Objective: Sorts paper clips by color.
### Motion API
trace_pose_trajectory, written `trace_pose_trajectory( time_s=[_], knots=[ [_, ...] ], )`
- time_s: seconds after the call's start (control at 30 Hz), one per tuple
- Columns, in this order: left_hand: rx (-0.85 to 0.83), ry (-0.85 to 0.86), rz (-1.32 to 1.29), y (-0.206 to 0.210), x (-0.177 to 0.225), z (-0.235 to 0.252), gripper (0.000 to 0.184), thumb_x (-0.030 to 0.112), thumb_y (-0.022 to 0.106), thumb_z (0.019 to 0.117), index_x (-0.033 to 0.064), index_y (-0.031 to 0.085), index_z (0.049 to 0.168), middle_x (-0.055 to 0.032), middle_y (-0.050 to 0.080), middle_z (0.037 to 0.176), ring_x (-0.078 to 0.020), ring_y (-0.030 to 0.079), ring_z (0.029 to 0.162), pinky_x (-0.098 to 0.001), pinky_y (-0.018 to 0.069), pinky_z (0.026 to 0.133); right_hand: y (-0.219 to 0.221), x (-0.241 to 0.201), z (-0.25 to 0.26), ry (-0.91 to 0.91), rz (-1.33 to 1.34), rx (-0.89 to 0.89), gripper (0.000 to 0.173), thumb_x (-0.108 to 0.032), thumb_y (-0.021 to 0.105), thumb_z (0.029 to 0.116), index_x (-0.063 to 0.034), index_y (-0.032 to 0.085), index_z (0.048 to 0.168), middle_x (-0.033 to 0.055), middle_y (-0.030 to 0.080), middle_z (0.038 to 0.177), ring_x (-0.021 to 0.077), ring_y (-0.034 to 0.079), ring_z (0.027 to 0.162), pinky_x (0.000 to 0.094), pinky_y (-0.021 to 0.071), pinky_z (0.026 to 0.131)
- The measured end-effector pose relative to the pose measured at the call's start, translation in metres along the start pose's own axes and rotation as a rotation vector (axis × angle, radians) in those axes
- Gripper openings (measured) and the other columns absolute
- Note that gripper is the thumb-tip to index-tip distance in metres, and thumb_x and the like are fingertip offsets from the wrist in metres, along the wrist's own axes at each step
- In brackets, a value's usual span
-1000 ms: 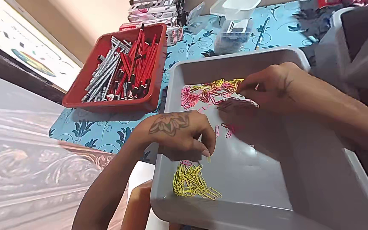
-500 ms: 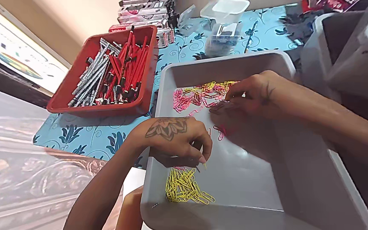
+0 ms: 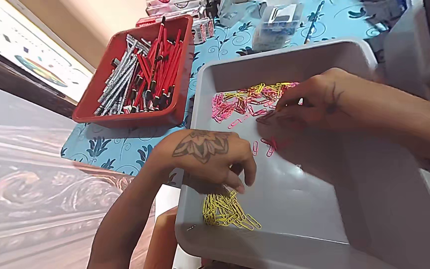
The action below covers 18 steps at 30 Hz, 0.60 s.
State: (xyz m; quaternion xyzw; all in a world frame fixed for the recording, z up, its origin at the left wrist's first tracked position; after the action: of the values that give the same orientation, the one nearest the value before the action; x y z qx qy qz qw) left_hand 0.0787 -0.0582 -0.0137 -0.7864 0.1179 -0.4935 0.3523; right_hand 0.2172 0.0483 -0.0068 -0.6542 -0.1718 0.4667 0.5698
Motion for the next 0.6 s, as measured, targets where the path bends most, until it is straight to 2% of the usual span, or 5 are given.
trace_pose_trajectory(
  time_s=[0.1, 0.3, 0.37, 0.5, 0.6],
  knots=[
    [0.108, -0.158, 0.190, -0.015, -0.013, -0.004, 0.008, 0.015, 0.078, 0.0887, 0.0087, 0.076, 0.092, 0.0022, 0.062, 0.062, -0.0059, 0.055, 0.052, -0.0238, 0.0432, 0.051, 0.000, 0.000, 0.001, -0.013, -0.011, -0.007, 0.013, -0.016, 0.062, 0.0979, -0.0141, 0.075, 0.101, -0.0020, 0.063, 0.070, 0.0122, 0.057, 0.058, 0.0383, 0.0479, 0.054],
    [-0.035, -0.318, 0.184, -0.008, -0.020, -0.015, 0.007, 0.011, 0.080, 0.0878, 0.0106, 0.073, 0.087, 0.0033, 0.064, 0.069, -0.0062, 0.059, 0.060, -0.0239, 0.0458, 0.055, 0.001, -0.001, -0.001, -0.011, 0.005, -0.028, 0.015, -0.016, 0.061, 0.0976, -0.0154, 0.076, 0.101, -0.0027, 0.066, 0.072, 0.0117, 0.062, 0.061, 0.0383, 0.0526, 0.055],
    [-0.035, -0.348, 0.182, -0.003, -0.021, -0.017, 0.013, 0.016, 0.081, 0.0861, 0.0124, 0.070, 0.081, 0.0043, 0.061, 0.065, -0.0061, 0.058, 0.057, -0.0234, 0.0435, 0.051, 0.002, -0.001, -0.001, -0.008, 0.011, -0.034, 0.015, -0.017, 0.061, 0.0986, -0.0163, 0.076, 0.101, -0.0038, 0.067, 0.072, 0.0107, 0.063, 0.061, 0.0376, 0.0535, 0.056],
    [-0.182, -0.487, 0.225, 0.008, -0.022, -0.011, 0.023, 0.027, 0.082, 0.0875, 0.0100, 0.066, 0.084, 0.0020, 0.057, 0.067, -0.0087, 0.054, 0.060, -0.0266, 0.0420, 0.054, 0.002, -0.001, -0.001, -0.019, 0.014, -0.036, 0.014, -0.016, 0.060, 0.0986, -0.0160, 0.075, 0.100, -0.0051, 0.066, 0.071, 0.0093, 0.062, 0.060, 0.0361, 0.0526, 0.055],
    [-0.102, -0.456, 0.373, 0.008, -0.020, -0.013, 0.023, 0.029, 0.081, 0.0887, 0.0116, 0.066, 0.087, 0.0008, 0.057, 0.071, -0.0127, 0.057, 0.065, -0.0308, 0.0456, 0.058, 0.002, 0.000, 0.000, -0.018, 0.012, -0.047, 0.014, -0.016, 0.061, 0.0987, -0.0163, 0.075, 0.101, -0.0043, 0.067, 0.073, 0.0102, 0.062, 0.062, 0.0371, 0.0533, 0.058]
  ],
)
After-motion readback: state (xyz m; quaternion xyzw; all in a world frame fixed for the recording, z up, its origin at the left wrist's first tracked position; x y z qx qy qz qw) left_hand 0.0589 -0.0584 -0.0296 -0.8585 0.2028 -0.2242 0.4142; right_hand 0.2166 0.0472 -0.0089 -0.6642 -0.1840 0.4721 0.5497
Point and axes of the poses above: each hand's wrist, its own z-axis towards the middle knuckle, its own y-axis out of the palm, x = y × z, the point moved 7 cm from there along z, towards the middle knuckle
